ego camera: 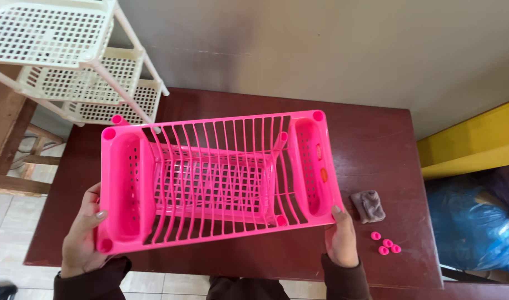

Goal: The person wipes the inside and outside of a pink plastic basket with a cloth, then attaches small pink plastic caps to the basket's corners. The person then wipes a white plastic tray with the same cloth.

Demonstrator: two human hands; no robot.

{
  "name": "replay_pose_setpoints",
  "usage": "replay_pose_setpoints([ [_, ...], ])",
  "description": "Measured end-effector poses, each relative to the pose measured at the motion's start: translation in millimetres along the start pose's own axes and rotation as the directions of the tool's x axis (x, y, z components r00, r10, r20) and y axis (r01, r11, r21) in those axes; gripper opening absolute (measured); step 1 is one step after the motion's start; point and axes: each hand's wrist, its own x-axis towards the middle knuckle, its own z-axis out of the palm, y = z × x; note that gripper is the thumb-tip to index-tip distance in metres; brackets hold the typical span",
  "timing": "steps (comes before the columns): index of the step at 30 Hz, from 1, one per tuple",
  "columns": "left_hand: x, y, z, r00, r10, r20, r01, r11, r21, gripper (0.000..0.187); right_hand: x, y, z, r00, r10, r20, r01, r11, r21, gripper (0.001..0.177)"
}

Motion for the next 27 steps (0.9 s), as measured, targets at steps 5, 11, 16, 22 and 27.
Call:
replay_pose_setpoints([
  [5, 9, 14, -53, 0.999, 0.016, -0.032, -0.012, 0.993, 0.113, 0.071, -21, 30, 32, 0.996, 0.021, 0.086, -0.02, 1.0, -0.012, 0.044],
  [11, 11, 21, -66, 0.994, 0.003, -0.11, 0.016, 0.984, 0.177, 0.072, -35, 54, 49, 0.998, 0.006, -0.056, -0.001, 0.997, 0.078, 0.038],
  [16, 23, 31, -69, 0.995, 0.015, -0.094, 0.008, 0.971, 0.237, 0.069, -34, 68, 48, 0.993, -0.072, -0.094, 0.078, 0.995, 0.06, 0.039],
  [22, 42, 30, -77, 0.997, -0.013, 0.073, 0.005, 0.994, 0.105, 0.072, -27, 81, 61, 0.974, -0.132, -0.183, 0.149, 0.985, 0.083, 0.041],
  [27, 53, 19, -81, 0.997, -0.083, -0.004, 0.081, 0.962, 0.262, 0.073, -27, 76, 77, 0.964, -0.218, -0.154, 0.23, 0.971, 0.063, 0.047],
])
